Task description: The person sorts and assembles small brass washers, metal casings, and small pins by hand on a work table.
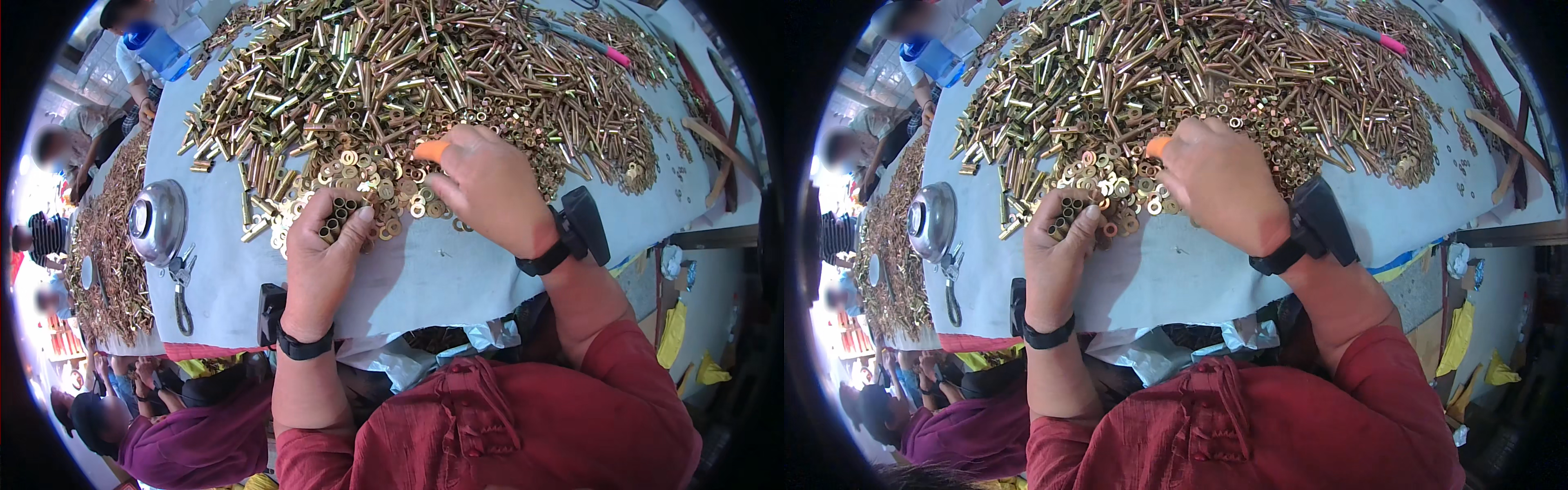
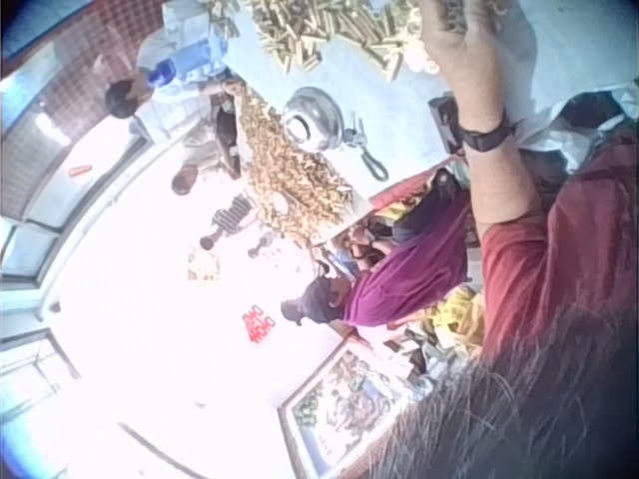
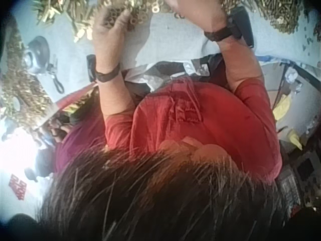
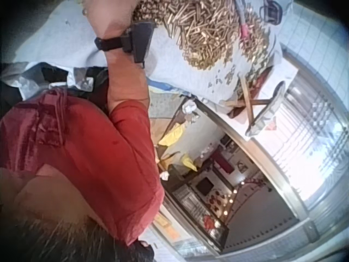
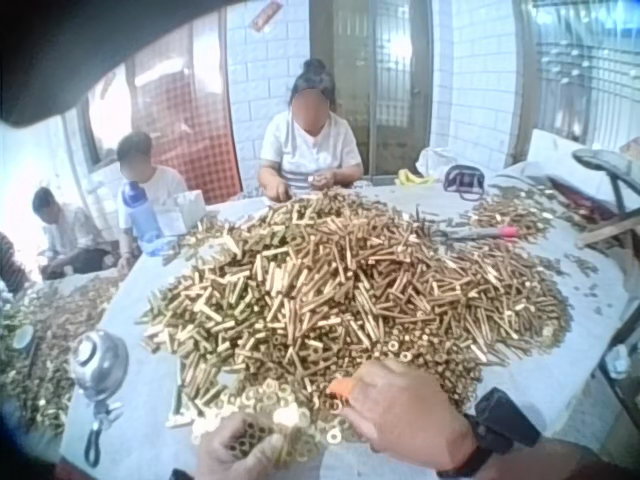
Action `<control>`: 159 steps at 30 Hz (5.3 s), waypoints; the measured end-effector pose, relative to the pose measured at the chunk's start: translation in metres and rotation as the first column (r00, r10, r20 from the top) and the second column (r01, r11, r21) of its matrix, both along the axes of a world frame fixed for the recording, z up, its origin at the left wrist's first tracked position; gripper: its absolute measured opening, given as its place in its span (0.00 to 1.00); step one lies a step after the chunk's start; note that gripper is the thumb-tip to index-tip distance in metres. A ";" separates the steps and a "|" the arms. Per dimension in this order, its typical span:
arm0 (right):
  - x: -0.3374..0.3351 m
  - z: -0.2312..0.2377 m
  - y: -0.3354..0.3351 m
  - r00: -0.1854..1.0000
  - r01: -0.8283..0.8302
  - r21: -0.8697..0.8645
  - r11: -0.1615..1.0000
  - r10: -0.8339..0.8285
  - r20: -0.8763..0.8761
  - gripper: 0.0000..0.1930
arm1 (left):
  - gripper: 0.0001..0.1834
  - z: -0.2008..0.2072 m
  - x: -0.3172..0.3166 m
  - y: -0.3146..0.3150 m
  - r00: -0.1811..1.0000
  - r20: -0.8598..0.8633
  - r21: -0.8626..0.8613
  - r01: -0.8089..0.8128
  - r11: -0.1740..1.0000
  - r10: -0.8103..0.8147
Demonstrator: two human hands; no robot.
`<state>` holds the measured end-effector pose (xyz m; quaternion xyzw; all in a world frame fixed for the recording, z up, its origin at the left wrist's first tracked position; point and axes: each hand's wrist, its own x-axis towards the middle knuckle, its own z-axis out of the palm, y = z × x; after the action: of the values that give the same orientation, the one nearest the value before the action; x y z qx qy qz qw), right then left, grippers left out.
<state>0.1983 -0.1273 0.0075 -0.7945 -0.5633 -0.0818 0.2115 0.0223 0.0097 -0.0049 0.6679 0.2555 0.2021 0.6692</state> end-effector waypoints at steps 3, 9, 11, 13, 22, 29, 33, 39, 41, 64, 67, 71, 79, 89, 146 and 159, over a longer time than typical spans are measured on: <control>-0.004 -0.001 0.006 0.994 -0.085 0.002 0.996 0.085 0.073 0.11 | 0.06 0.002 0.001 0.003 0.997 -0.074 0.109 0.002 0.994 0.006; -0.019 0.001 0.009 0.930 -0.088 0.124 0.988 0.126 -0.346 0.08 | 0.15 -0.012 -0.006 -0.002 0.999 -0.051 0.405 0.018 0.914 0.003; -0.027 0.008 0.000 0.746 -0.029 0.158 0.987 0.127 -0.654 0.09 | 0.13 -0.023 0.001 -0.006 0.998 -0.059 0.415 0.055 0.908 -0.033; -0.030 -0.002 -0.002 0.524 -0.012 0.158 0.987 0.141 -0.840 0.10 | 0.12 -0.018 -0.002 -0.008 0.997 0.057 0.485 0.025 0.874 -0.060; -0.033 0.004 -0.002 0.617 -0.082 0.182 0.980 0.194 -0.763 0.06 | 0.14 -0.012 -0.007 0.000 0.980 0.100 0.536 0.095 0.839 -0.174; -0.028 0.006 -0.004 0.853 -0.195 0.082 0.977 0.210 -0.478 0.11 | 0.13 -0.013 -0.003 0.000 0.973 0.048 0.589 0.154 0.793 -0.225; -0.047 0.004 0.000 0.512 0.020 0.280 0.960 0.231 -0.828 0.11 | 0.12 -0.010 -0.002 -0.005 0.976 0.131 0.513 0.083 0.854 -0.173; -0.034 -0.003 -0.013 0.781 -0.142 0.167 0.976 0.215 -0.587 0.11 | 0.11 -0.011 -0.001 -0.013 0.978 0.140 0.479 0.070 0.875 -0.155; -0.051 0.007 -0.011 0.597 0.091 0.355 0.931 0.234 -0.768 0.07 | 0.11 -0.015 0.006 -0.018 0.969 0.162 0.455 0.094 0.885 -0.186; -0.029 0.000 -0.003 -0.004 -0.073 0.230 0.970 0.231 -0.973 0.15 | 0.06 0.003 -0.002 -0.013 0.998 0.057 0.009 0.001 1.000 -0.002; -0.036 0.004 0.001 0.079 0.015 0.253 0.967 0.251 -0.965 0.13 | 0.05 -0.004 0.000 -0.011 1.000 0.031 0.034 -0.006 0.999 0.005; -0.029 0.000 -0.004 0.095 -0.157 0.227 0.961 0.244 -0.965 0.11 | 0.05 0.002 -0.003 -0.011 0.999 0.020 -0.040 -0.044 0.998 0.044; 0.050 -0.002 0.002 0.975 0.204 0.208 0.957 -0.180 -0.128 0.11 | 0.07 0.019 -0.010 -0.010 0.652 -0.092 -0.062 0.750 0.658 -0.752; 0.041 -0.011 0.014 0.989 0.099 0.155 0.983 -0.115 0.094 0.12 | 0.12 0.006 0.005 -0.012 0.972 -0.095 -0.164 0.198 0.966 -0.215; -0.038 0.036 0.004 0.967 -0.248 0.090 0.965 0.252 -0.045 0.04 | 0.13 -0.009 -0.008 0.006 0.991 0.108 0.579 0.004 0.815 -0.082; -0.050 0.016 0.001 0.617 -0.189 0.131 0.973 0.221 -0.755 0.25 | 0.10 0.000 -0.014 0.005 0.965 0.259 -0.271 0.118 0.955 -0.045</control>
<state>0.1479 -0.1268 0.0232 -0.6805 -0.5061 0.2755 0.4527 0.0079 0.0143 -0.0044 0.5440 0.1675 0.2180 0.7928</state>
